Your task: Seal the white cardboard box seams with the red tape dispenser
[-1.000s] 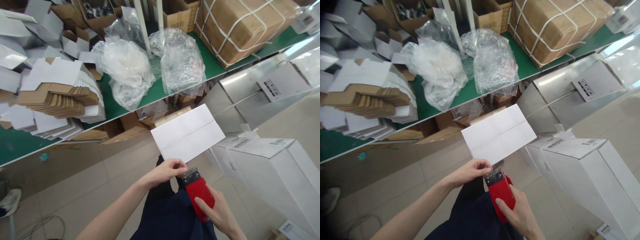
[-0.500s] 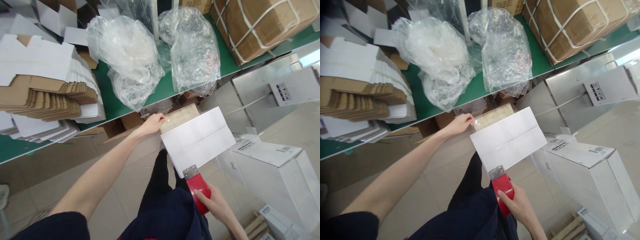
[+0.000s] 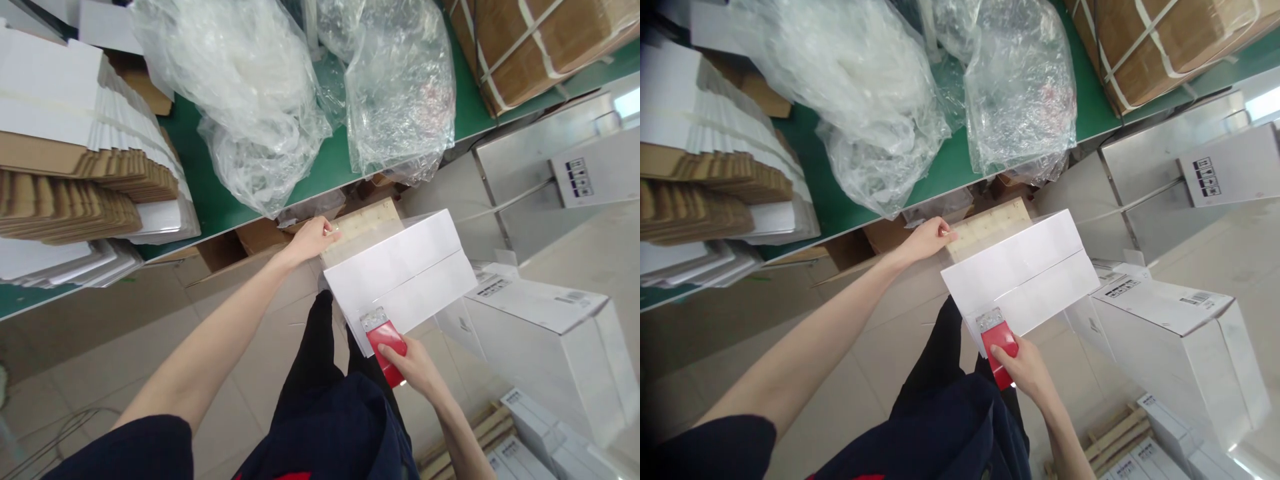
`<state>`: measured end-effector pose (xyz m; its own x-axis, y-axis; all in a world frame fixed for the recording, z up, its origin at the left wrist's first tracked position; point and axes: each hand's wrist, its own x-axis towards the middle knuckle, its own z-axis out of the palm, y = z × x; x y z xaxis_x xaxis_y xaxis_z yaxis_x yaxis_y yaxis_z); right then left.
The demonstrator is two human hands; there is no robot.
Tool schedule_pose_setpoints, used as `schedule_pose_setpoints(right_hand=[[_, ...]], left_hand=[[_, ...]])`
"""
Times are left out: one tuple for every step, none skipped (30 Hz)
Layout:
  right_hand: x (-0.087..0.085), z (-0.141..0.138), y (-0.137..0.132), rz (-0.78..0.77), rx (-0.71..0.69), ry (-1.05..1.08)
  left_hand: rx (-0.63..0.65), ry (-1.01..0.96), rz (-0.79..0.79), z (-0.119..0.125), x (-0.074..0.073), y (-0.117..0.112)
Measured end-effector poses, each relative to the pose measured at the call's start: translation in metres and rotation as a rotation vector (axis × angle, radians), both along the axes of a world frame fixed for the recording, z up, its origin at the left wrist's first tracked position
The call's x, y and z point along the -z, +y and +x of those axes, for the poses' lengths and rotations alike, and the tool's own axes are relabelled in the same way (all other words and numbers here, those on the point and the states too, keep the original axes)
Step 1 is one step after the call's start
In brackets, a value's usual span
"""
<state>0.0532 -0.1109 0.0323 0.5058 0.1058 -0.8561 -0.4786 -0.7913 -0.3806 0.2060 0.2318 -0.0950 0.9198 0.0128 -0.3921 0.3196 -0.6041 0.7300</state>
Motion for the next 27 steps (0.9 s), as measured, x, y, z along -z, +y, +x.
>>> schedule_pose_setpoints(right_hand=[[0.001, 0.001, 0.002, -0.011, -0.002, 0.005], [0.002, 0.003, 0.004, -0.023, -0.006, 0.005], [0.002, 0.004, 0.006, -0.032, -0.011, 0.005], [0.003, 0.005, 0.008, -0.042, -0.016, 0.002], [0.003, 0.005, 0.01, -0.054, -0.022, -0.003], [0.003, 0.005, 0.011, -0.069, -0.029, -0.008], [0.004, 0.005, 0.013, -0.085, -0.041, -0.018], [0.004, 0.004, 0.015, -0.102, -0.054, -0.033], [0.005, 0.003, 0.016, -0.116, -0.068, -0.053], [0.005, 0.002, 0.017, -0.126, -0.08, -0.073], [0.005, 0.001, 0.018, -0.129, -0.086, -0.089], [0.006, 0.0, 0.018, -0.127, -0.088, -0.101], [0.006, -0.001, 0.019, -0.125, -0.089, -0.109], [0.006, -0.002, 0.019, -0.126, -0.091, -0.112], [0.007, -0.002, 0.019, -0.129, -0.094, -0.111], [0.008, -0.002, 0.019, -0.136, -0.099, -0.112], [0.008, -0.001, 0.019, -0.144, -0.106, -0.114], [0.009, -0.001, 0.02, -0.15, -0.113, -0.118], [0.01, 0.0, 0.02, -0.156, -0.118, -0.12], [0.01, 0.0, 0.021, -0.163, -0.122, -0.121], [0.01, 0.001, 0.022, -0.169, -0.126, -0.119], [0.01, 0.0, 0.022, -0.176, -0.129, -0.117], [0.01, 0.0, 0.023, -0.18, -0.13, -0.115], [0.009, -0.001, 0.023, -0.18, -0.13, -0.114], [0.009, -0.002, 0.023, -0.177, -0.131, -0.113], [0.008, -0.002, 0.023, -0.173, -0.129, -0.116], [0.008, -0.003, 0.023, -0.169, -0.126, -0.12]], left_hand=[[-0.004, 0.014, -0.005, 0.0, 0.006, -0.001], [-0.005, 0.033, -0.013, -0.002, 0.013, -0.004], [-0.001, 0.058, -0.029, -0.004, 0.02, -0.007], [0.01, 0.092, -0.054, -0.008, 0.027, -0.011], [0.028, 0.132, -0.089, -0.012, 0.035, -0.016], [0.05, 0.177, -0.13, -0.019, 0.042, -0.021], [0.068, 0.22, -0.171, -0.026, 0.049, -0.026], [0.078, 0.259, -0.202, -0.033, 0.056, -0.029], [0.076, 0.291, -0.218, -0.04, 0.062, -0.031], [0.062, 0.318, -0.217, -0.046, 0.069, -0.032], [0.043, 0.34, -0.204, -0.049, 0.075, -0.03], [0.023, 0.361, -0.184, -0.05, 0.081, -0.028], [0.008, 0.376, -0.165, -0.048, 0.086, -0.026], [0.003, 0.382, -0.154, -0.043, 0.09, -0.024], [0.008, 0.372, -0.152, -0.036, 0.093, -0.024], [0.023, 0.348, -0.164, -0.028, 0.095, -0.026], [0.048, 0.314, -0.189, -0.018, 0.097, -0.031], [0.079, 0.278, -0.222, -0.009, 0.099, -0.038], [0.114, 0.25, -0.257, -0.002, 0.101, -0.047], [0.147, 0.239, -0.287, 0.004, 0.103, -0.057], [0.172, 0.246, -0.302, 0.008, 0.106, -0.067], [0.182, 0.265, -0.3, 0.01, 0.11, -0.076], [0.176, 0.29, -0.279, 0.011, 0.115, -0.082], [0.154, 0.315, -0.243, 0.011, 0.119, -0.085], [0.121, 0.332, -0.199, 0.011, 0.122, -0.085], [0.077, 0.334, -0.151, 0.012, 0.122, -0.081], [0.029, 0.322, -0.103, 0.013, 0.12, -0.076]])
